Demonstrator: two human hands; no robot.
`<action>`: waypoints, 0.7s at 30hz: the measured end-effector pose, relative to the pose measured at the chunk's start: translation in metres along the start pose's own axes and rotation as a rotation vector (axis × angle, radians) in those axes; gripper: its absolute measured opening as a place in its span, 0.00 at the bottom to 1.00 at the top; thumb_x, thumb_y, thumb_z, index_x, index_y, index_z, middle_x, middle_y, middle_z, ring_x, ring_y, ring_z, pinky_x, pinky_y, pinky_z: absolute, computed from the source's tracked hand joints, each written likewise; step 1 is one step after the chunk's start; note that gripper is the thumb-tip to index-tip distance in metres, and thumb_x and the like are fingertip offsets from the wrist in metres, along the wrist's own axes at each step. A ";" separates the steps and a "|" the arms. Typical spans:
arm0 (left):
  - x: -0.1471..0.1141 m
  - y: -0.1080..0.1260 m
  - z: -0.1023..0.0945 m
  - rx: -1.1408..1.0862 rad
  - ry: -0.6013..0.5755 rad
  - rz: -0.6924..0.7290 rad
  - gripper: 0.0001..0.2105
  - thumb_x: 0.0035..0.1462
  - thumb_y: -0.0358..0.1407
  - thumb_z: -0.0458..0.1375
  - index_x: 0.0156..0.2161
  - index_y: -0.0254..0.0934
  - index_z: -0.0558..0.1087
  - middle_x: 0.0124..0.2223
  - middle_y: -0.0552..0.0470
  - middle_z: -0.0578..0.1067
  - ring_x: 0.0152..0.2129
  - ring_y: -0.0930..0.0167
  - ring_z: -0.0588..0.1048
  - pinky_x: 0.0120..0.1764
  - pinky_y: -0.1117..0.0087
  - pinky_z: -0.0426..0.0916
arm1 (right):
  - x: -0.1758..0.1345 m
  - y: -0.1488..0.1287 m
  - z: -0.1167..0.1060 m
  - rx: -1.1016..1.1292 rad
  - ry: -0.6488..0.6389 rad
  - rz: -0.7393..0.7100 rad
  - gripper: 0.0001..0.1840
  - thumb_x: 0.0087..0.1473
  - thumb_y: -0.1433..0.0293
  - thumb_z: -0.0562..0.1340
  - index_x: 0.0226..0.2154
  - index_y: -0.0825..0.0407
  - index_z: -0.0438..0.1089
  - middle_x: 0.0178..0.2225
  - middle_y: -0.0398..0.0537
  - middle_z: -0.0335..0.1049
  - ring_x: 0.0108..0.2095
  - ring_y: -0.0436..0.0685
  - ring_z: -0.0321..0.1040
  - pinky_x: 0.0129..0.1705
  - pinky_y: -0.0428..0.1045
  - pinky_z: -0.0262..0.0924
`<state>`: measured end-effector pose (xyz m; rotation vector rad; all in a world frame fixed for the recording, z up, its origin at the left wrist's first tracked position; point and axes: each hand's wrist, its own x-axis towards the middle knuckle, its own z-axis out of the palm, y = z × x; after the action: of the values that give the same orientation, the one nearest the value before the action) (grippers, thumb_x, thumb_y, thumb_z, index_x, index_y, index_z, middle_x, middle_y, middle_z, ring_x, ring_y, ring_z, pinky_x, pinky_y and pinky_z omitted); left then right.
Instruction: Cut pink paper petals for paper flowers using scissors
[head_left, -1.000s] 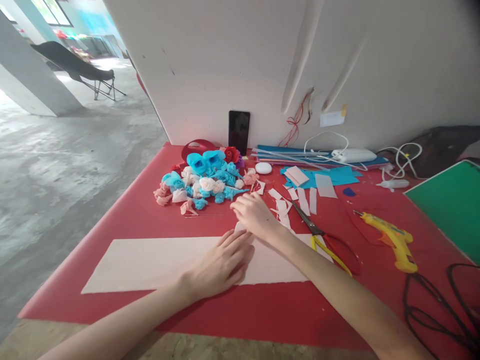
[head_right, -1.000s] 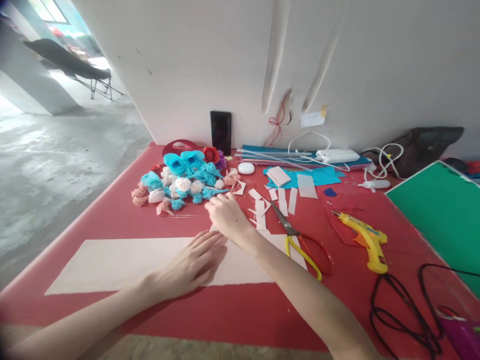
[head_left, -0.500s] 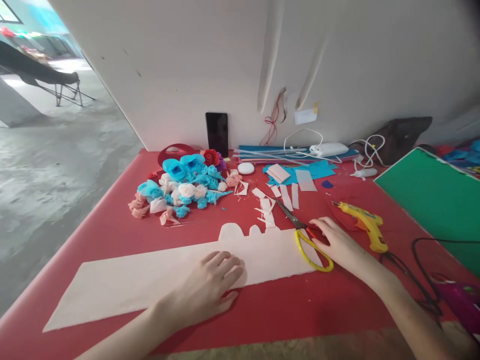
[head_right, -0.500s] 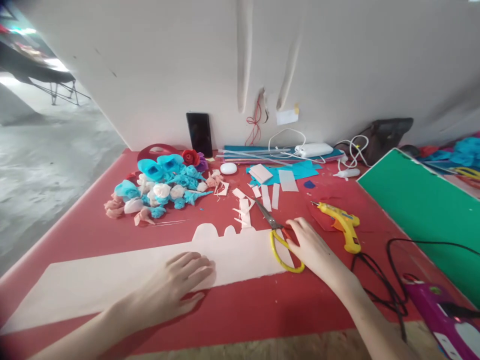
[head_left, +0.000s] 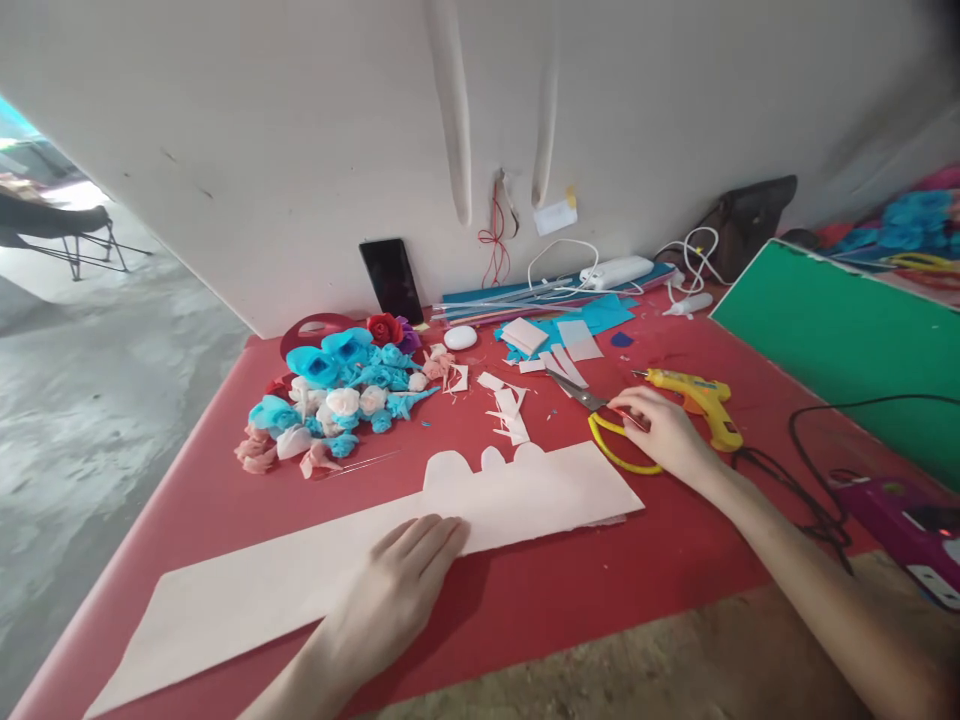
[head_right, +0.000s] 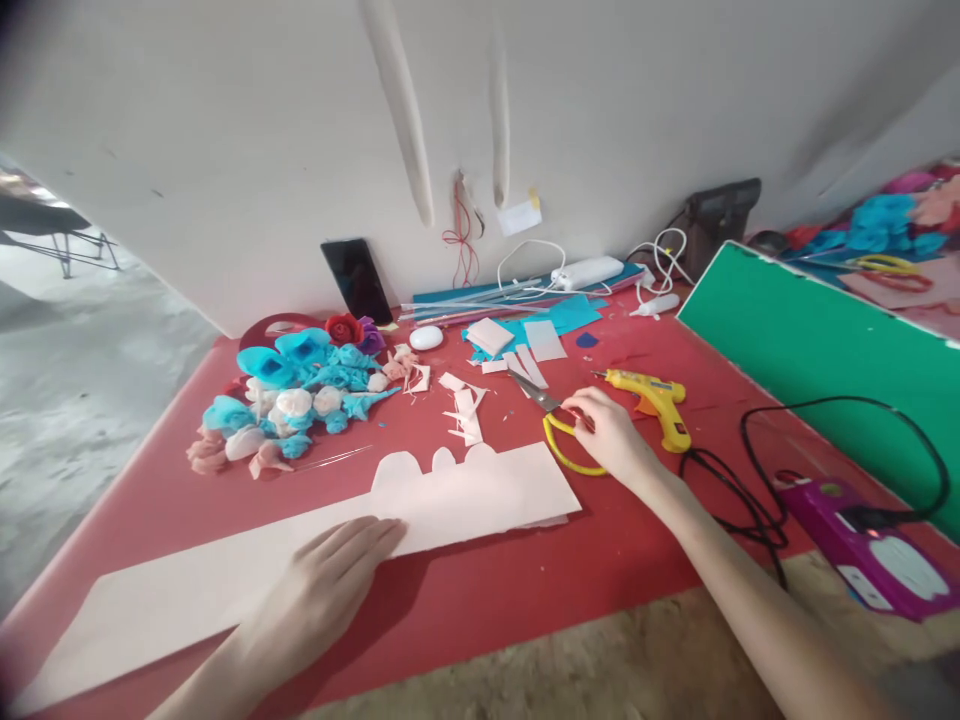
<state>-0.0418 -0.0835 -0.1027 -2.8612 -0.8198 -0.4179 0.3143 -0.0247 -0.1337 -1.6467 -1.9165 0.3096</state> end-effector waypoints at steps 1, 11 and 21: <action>0.000 0.001 -0.004 0.020 0.042 -0.008 0.16 0.54 0.20 0.45 0.47 0.29 0.65 0.39 0.44 0.77 0.35 0.64 0.74 0.36 0.64 0.72 | 0.000 -0.001 -0.003 0.006 -0.010 -0.009 0.11 0.50 0.75 0.50 0.33 0.53 0.67 0.37 0.55 0.67 0.34 0.57 0.68 0.38 0.54 0.64; 0.004 0.005 -0.021 0.087 0.125 -0.118 0.15 0.54 0.22 0.45 0.45 0.32 0.67 0.37 0.46 0.77 0.35 0.66 0.75 0.35 0.68 0.73 | -0.048 -0.084 -0.051 0.142 -0.568 -0.288 0.37 0.39 0.57 0.68 0.54 0.42 0.60 0.55 0.50 0.61 0.57 0.65 0.53 0.56 0.59 0.53; 0.002 0.001 -0.057 -0.076 -0.013 -0.233 0.11 0.57 0.29 0.46 0.42 0.38 0.68 0.34 0.50 0.77 0.27 0.70 0.75 0.24 0.73 0.69 | -0.078 -0.096 -0.060 -0.013 -0.375 -0.274 0.22 0.55 0.74 0.51 0.49 0.37 0.63 0.41 0.43 0.74 0.38 0.57 0.72 0.35 0.49 0.68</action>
<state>-0.0526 -0.0955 -0.0479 -2.8484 -1.1701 -0.4668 0.2741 -0.1309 -0.0563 -1.3806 -2.3937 0.5229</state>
